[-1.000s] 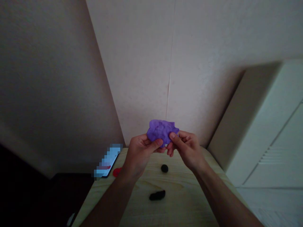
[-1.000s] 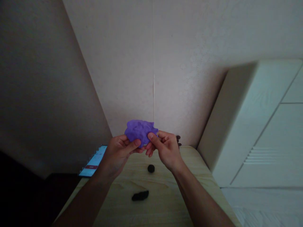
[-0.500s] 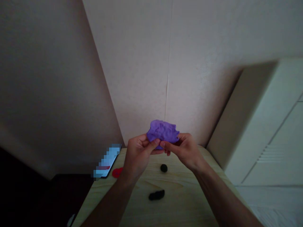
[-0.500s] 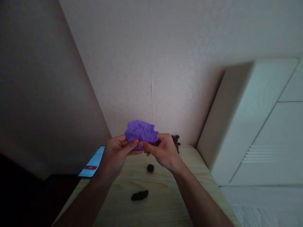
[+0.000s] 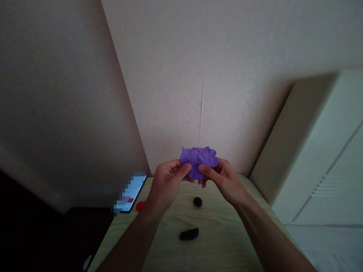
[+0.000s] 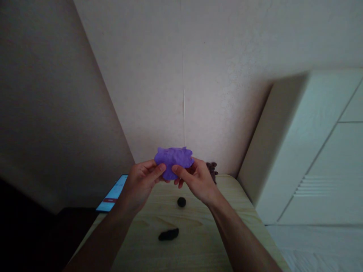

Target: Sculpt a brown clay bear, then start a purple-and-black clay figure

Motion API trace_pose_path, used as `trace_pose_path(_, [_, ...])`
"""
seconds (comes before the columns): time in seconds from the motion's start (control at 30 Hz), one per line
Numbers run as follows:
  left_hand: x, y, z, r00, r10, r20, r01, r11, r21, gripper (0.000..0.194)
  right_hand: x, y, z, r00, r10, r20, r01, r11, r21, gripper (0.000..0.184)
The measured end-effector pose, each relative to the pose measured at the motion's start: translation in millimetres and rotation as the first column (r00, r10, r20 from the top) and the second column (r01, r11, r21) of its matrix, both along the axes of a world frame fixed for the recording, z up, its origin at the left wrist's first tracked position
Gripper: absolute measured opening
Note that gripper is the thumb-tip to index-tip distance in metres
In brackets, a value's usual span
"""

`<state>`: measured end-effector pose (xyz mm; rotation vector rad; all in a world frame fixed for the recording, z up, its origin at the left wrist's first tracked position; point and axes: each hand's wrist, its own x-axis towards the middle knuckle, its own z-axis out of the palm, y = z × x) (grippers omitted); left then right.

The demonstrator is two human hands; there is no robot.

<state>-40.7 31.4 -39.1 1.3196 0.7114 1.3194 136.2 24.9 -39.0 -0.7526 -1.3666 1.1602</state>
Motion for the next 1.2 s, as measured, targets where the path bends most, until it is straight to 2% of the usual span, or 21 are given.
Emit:
trace_pose_path(0.17, [-1.2,-5.7,7.2,1.0,0.029,-0.002,-0.029,0.999,0.013,0.031,-2.9,-1.3,-1.0,0.999,0.039,-0.037,-0.04,0.998,-0.048,0.033])
trace_pose_path(0.37, [0.4,-6.0,10.4,0.99,-0.102,0.098,0.11,0.991,-0.081,0.043,-1.3,-2.9,0.3,0.997,0.064,-0.038,-0.064,0.998,-0.007,0.037])
trace_pose_path(0.47, [2.5,-4.8,8.3,0.983,-0.175,0.057,0.179,0.979,-0.093,0.043,-0.9,-4.1,1.9,0.996,0.089,0.017,-0.089,0.996,0.008,0.041])
trace_pose_path(0.53, [4.2,-3.9,5.9,0.991,-0.132,-0.015,0.131,0.989,-0.062,0.039,-1.0,-4.0,1.4,0.992,0.114,0.054,-0.114,0.993,0.0,0.044])
trace_pose_path(0.6, [5.0,-2.2,2.9,0.998,-0.019,-0.062,0.019,1.0,-0.013,0.034,-1.4,-3.1,-0.2,0.987,0.136,0.086,-0.136,0.991,-0.015,0.048])
trace_pose_path(0.67, [4.4,0.1,-0.6,0.995,0.079,-0.067,-0.077,0.997,0.026,0.029,-1.9,-2.1,-2.0,0.988,0.124,0.092,-0.122,0.992,-0.02,0.049])
trace_pose_path(0.73, [2.7,2.6,-4.0,0.992,0.119,-0.05,-0.117,0.992,0.038,0.025,-2.2,-1.2,-3.3,0.992,0.097,0.086,-0.095,0.995,-0.022,0.046])
trace_pose_path(0.83, [0.3,4.3,-6.9,0.995,0.093,-0.02,-0.092,0.995,0.023,0.026,-2.7,-1.0,-3.6,0.996,0.082,0.042,-0.082,0.996,-0.021,0.041])
trace_pose_path(1.0, [0.2,2.4,-4.2,0.997,0.065,0.047,-0.063,0.998,-0.031,0.031,-3.8,-3.0,-3.9,0.991,0.131,-0.023,-0.131,0.991,-0.005,0.039])
trace_pose_path(1.2, [-1.1,3.3,-0.7,0.994,0.105,0.035,-0.101,0.991,-0.087,0.035,-2.7,-3.8,-4.1,0.99,0.138,0.036,-0.139,0.99,0.021,0.053])
